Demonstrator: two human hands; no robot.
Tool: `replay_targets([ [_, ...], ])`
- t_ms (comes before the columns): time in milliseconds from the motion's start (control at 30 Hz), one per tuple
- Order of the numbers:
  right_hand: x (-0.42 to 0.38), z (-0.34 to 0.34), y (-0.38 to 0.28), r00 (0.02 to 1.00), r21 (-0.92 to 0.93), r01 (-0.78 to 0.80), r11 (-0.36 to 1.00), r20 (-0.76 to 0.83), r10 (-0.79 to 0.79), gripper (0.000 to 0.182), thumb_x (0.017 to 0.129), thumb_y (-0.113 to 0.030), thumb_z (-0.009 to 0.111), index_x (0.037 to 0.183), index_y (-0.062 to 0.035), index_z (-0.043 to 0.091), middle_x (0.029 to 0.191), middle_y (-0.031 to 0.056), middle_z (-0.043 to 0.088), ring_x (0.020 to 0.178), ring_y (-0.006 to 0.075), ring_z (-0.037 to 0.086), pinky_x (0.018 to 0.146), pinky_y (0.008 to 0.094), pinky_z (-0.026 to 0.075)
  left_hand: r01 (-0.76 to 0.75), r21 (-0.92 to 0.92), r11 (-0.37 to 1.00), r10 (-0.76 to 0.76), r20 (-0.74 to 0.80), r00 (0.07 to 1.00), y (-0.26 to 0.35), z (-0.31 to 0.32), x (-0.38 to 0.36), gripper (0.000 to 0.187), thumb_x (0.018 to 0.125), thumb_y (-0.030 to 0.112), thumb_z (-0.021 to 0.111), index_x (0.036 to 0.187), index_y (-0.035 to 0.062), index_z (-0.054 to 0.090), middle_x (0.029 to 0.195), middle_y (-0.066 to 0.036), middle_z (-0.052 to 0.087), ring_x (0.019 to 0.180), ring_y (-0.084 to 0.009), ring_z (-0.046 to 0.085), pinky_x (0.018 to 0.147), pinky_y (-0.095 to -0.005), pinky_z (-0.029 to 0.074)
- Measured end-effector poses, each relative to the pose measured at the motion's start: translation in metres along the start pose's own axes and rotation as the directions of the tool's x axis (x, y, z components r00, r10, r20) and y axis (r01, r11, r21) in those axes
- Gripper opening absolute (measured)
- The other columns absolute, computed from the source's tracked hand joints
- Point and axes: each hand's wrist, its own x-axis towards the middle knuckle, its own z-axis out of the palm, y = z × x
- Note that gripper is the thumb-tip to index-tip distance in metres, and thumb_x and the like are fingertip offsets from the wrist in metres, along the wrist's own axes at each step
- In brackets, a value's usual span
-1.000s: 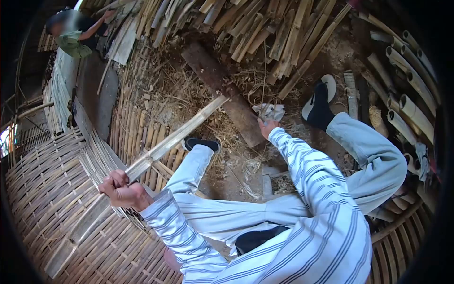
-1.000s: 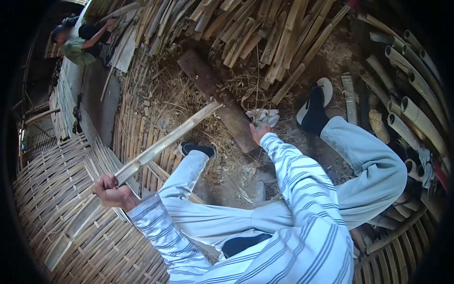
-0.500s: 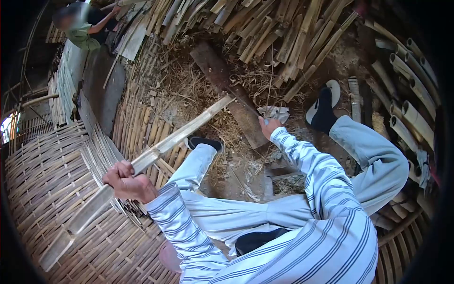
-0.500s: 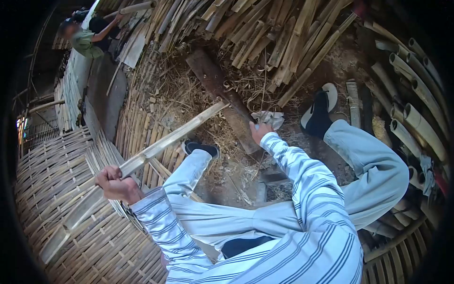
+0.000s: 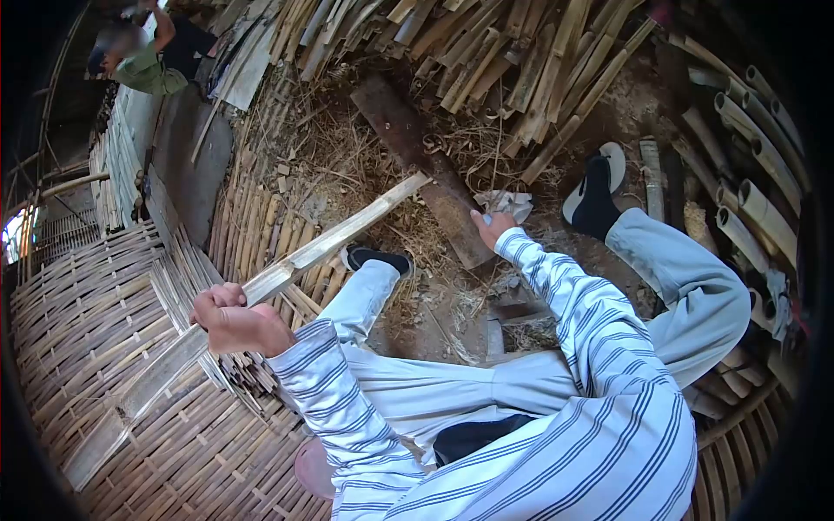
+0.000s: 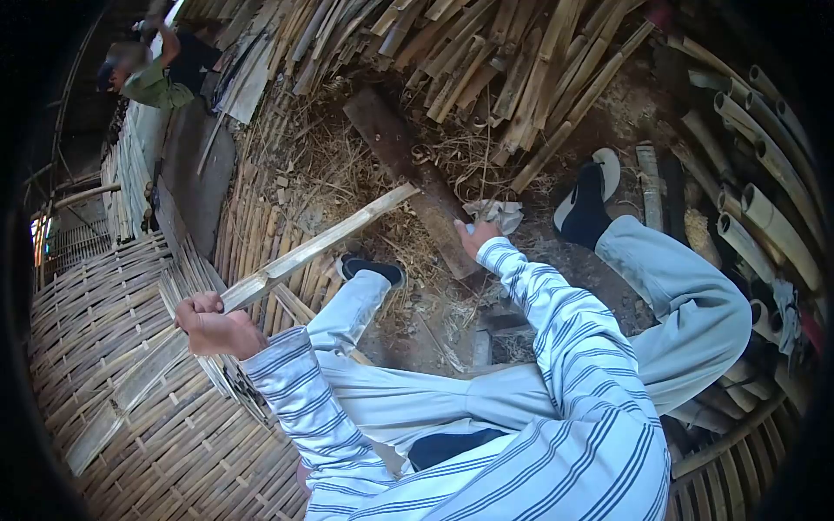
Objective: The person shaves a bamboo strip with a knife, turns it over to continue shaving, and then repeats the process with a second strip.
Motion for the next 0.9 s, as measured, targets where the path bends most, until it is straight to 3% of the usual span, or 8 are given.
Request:
replay_targets([
  [233, -0.025, 0.004, -0.017, 0.999, -0.025, -0.007, 1.0, -0.044, 0.005, 0.071, 0.089, -0.058, 0.036, 0.094, 0.0069, 0.064, 0.084, 0.0323, 0.061, 0.09, 0.0425, 0.06, 0.085, 0.048, 0.045, 0.02, 0.011, 1.0, -0.02, 0.018, 1.0, -0.004, -0.014, 0.003, 0.024, 0.075, 0.002, 0.048, 0.062, 0.0118, 0.031, 0.046, 0.001, 0.027, 0.042, -0.0079, 0.025, 0.043, -0.0248, 0.017],
  [333, -0.023, 0.006, -0.009, 0.993, -0.191, 0.095, 0.977, -0.052, -0.107, 0.064, 0.089, -0.056, 0.038, 0.119, -0.0014, 0.055, 0.107, 0.0234, 0.06, 0.079, 0.0425, 0.063, 0.073, 0.0535, 0.049, 0.002, 0.082, 0.997, 0.0, -0.026, 1.0, -0.011, -0.021, 0.011, 0.02, 0.074, 0.004, 0.048, 0.062, 0.0102, 0.034, 0.045, 0.0, 0.028, 0.042, -0.0088, 0.027, 0.044, -0.0238, 0.019],
  [433, -0.026, -0.026, -0.043, 0.912, -0.214, 0.397, 0.892, -0.017, -0.41, 0.055, 0.09, -0.052, 0.042, 0.109, -0.0023, 0.056, 0.103, 0.022, 0.062, 0.065, 0.0411, 0.063, 0.061, 0.0501, 0.051, -0.002, 0.105, 0.994, 0.01, -0.075, 0.997, -0.014, -0.02, 0.013, 0.017, 0.073, 0.005, 0.049, 0.062, 0.0087, 0.036, 0.045, -0.001, 0.03, 0.042, -0.0097, 0.029, 0.043, -0.0237, 0.019],
  [467, -0.043, -0.049, -0.069, 0.752, -0.238, 0.604, 0.761, -0.146, -0.643, 0.044, 0.091, -0.047, 0.046, 0.093, -0.0042, 0.055, 0.073, 0.0176, 0.063, 0.056, 0.0377, 0.062, 0.05, 0.0473, 0.05, -0.009, 0.098, 0.995, 0.016, -0.066, 0.998, -0.012, -0.017, 0.011, 0.018, 0.073, 0.005, 0.049, 0.061, 0.0088, 0.036, 0.045, -0.001, 0.03, 0.042, -0.0096, 0.029, 0.043, -0.024, 0.019],
  [567, -0.031, -0.044, -0.086, 0.801, 0.064, 0.558, 0.827, -0.303, -0.517, 0.043, 0.091, -0.046, 0.045, 0.085, -0.0039, 0.053, 0.065, 0.0175, 0.06, 0.057, 0.0381, 0.062, 0.051, 0.0477, 0.05, -0.006, 0.081, 0.997, 0.009, -0.041, 0.999, -0.008, -0.011, 0.008, 0.018, 0.075, 0.004, 0.048, 0.064, 0.008, 0.036, 0.044, -0.001, 0.029, 0.041, -0.0088, 0.028, 0.042, -0.0246, 0.017],
  [600, -0.018, -0.028, -0.069, 0.763, 0.057, 0.614, 0.787, -0.301, -0.573, 0.045, 0.092, -0.045, 0.043, 0.082, -0.0022, 0.052, 0.078, 0.0208, 0.062, 0.06, 0.0398, 0.061, 0.051, 0.0465, 0.051, 0.002, 0.072, 0.997, 0.001, -0.043, 0.999, -0.007, -0.009, 0.007, 0.017, 0.076, 0.004, 0.048, 0.065, 0.0075, 0.036, 0.044, -0.001, 0.029, 0.041, -0.0085, 0.027, 0.042, -0.0246, 0.017],
  [733, -0.004, 0.027, 0.017, 0.992, -0.078, 0.031, 0.996, -0.118, -0.041, 0.062, 0.087, -0.056, 0.041, 0.11, -0.0016, 0.059, 0.11, 0.0275, 0.057, 0.102, 0.0435, 0.056, 0.091, 0.0461, 0.043, 0.004, 0.031, 1.0, -0.003, -0.007, 1.0, -0.001, -0.002, 0.006, 0.016, 0.077, 0.001, 0.049, 0.068, 0.0061, 0.037, 0.044, 0.001, 0.027, 0.041, -0.0073, 0.026, 0.042, -0.0246, 0.017],
  [900, -0.01, 0.002, 0.023, 0.991, -0.013, -0.133, 0.991, 0.018, 0.133, 0.075, 0.085, -0.062, 0.037, 0.115, 0.0041, 0.057, 0.115, 0.0289, 0.054, 0.113, 0.042, 0.049, 0.1, 0.0415, 0.036, 0.015, 0.04, 0.999, -0.014, -0.008, 1.0, 0.001, -0.004, 0.001, 0.023, 0.072, 0.002, 0.05, 0.058, 0.0101, 0.034, 0.046, -0.002, 0.033, 0.045, -0.0108, 0.032, 0.045, -0.0262, 0.024],
])
